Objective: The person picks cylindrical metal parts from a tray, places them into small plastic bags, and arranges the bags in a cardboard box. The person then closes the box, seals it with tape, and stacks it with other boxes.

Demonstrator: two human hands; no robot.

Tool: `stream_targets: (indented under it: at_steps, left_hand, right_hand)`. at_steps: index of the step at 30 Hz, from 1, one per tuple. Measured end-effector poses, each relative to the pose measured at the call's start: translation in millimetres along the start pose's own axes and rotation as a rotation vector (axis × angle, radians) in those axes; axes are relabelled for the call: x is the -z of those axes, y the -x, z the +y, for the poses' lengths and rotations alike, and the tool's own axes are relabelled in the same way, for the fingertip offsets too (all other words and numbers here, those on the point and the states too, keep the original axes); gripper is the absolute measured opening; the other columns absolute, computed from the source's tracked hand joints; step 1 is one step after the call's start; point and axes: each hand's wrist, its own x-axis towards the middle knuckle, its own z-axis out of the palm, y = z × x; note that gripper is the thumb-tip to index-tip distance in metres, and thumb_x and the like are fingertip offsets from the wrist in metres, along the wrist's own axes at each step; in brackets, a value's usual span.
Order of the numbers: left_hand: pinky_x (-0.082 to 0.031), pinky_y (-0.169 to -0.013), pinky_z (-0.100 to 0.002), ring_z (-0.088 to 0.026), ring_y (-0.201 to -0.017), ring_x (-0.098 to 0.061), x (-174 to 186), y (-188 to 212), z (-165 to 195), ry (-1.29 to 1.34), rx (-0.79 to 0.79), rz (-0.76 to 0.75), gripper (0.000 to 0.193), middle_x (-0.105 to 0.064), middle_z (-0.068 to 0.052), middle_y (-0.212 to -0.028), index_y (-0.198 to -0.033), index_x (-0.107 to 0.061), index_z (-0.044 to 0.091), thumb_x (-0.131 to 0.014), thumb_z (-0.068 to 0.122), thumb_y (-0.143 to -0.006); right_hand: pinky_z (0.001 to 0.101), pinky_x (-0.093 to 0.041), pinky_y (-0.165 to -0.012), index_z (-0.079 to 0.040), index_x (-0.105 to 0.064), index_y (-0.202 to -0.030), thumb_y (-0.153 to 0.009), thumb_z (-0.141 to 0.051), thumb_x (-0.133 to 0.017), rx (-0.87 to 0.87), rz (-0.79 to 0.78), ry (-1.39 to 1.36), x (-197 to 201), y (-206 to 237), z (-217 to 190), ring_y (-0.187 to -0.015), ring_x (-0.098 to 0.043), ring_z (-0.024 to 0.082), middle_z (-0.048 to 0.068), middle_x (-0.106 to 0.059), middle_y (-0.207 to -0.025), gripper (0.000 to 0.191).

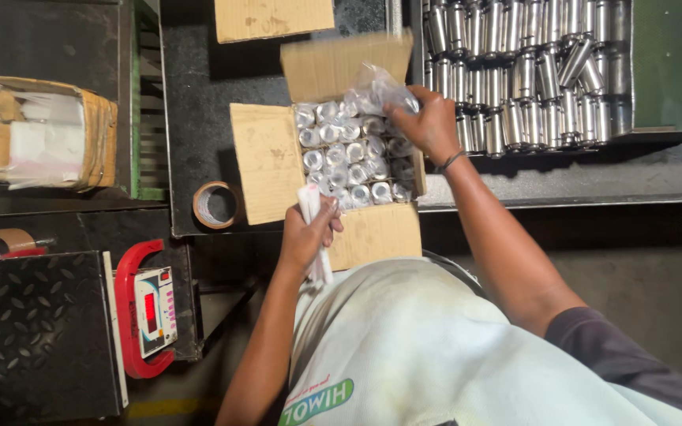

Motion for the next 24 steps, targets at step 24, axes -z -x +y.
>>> stream_targets:
  at_steps: [24]
  left_hand:
    - [-0.04, -0.043, -0.026, -0.008, -0.045, -0.05, 39, 14, -6, -0.107, 0.049, 0.085, 0.031, -0.068, -0.007, -0.064, -0.079, -0.067, -0.001, -0.07, 0.025, -0.095]
  right_hand:
    - [0.0355, -0.045, -0.046, -0.011, -0.061, -0.121, -0.102, -0.043, -0.066, -0.097, -0.237, 0.331, -18, 3, 20, -0.05, -0.056, 0.016, 0.008, -0.066, -0.071, 0.038]
